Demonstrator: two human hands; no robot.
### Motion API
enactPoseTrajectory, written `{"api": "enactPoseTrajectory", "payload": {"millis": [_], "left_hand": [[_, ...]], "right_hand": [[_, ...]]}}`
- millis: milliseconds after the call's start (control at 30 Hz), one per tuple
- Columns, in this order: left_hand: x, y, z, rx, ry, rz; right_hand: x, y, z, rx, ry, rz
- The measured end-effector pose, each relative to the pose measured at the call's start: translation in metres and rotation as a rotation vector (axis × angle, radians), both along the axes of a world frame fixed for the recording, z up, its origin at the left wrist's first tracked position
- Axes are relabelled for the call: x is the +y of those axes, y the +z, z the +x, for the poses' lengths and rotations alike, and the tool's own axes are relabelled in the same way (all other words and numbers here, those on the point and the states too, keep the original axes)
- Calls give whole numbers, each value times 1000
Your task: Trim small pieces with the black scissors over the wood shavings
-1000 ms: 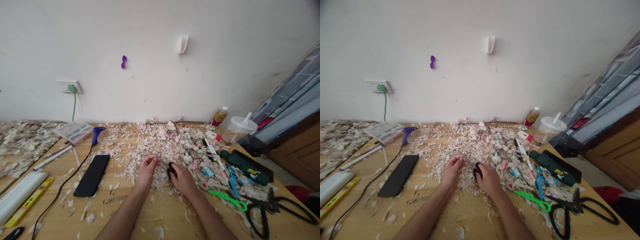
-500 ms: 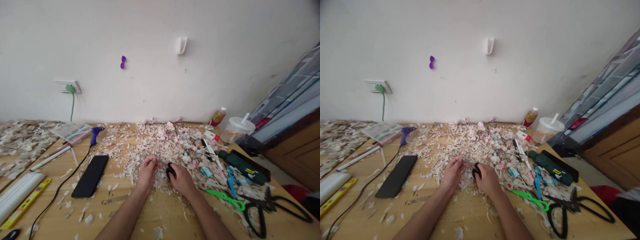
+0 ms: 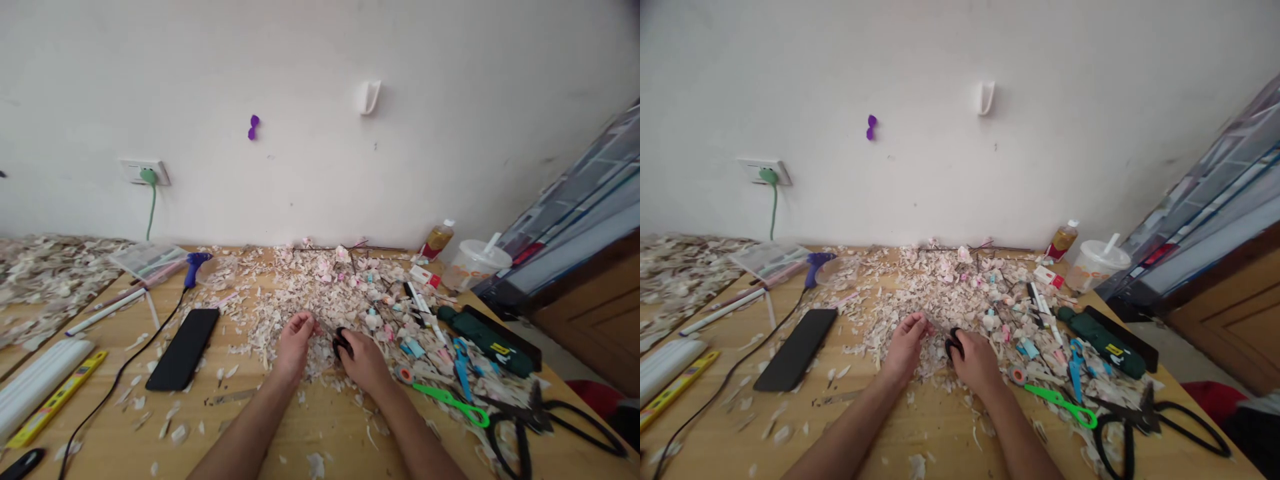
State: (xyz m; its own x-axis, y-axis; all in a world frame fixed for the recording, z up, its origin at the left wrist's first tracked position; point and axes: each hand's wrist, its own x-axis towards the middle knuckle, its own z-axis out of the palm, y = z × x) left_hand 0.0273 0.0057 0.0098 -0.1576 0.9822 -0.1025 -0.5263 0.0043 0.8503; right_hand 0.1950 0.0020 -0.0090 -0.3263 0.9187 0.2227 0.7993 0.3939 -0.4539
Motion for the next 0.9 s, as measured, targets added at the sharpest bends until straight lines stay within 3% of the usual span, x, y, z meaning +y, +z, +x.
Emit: {"api": "enactPoseTrajectory", "payload": {"millis": [167, 433, 533, 633, 767, 867, 900], "left_hand": [[1, 1, -5, 149, 13, 21], [6, 8, -25, 587, -47, 128], [10, 8, -35, 838, -29, 207], [10, 18, -42, 1052, 15, 282], [-8, 47, -45, 1072, -7, 311], [-25, 73, -56, 1118, -142, 397], [-27, 80, -65, 1157, -127, 408]], "right_hand": [[0, 3, -1, -13, 2, -5], [1, 6, 0, -106, -7, 28], [3, 18, 3, -171, -26, 79], [-6, 42, 22, -16, -118, 140], [-57, 65, 76, 448, -324, 246], [-117, 55, 110, 414, -415, 152], [-138, 47, 116, 414, -406, 110]]}}
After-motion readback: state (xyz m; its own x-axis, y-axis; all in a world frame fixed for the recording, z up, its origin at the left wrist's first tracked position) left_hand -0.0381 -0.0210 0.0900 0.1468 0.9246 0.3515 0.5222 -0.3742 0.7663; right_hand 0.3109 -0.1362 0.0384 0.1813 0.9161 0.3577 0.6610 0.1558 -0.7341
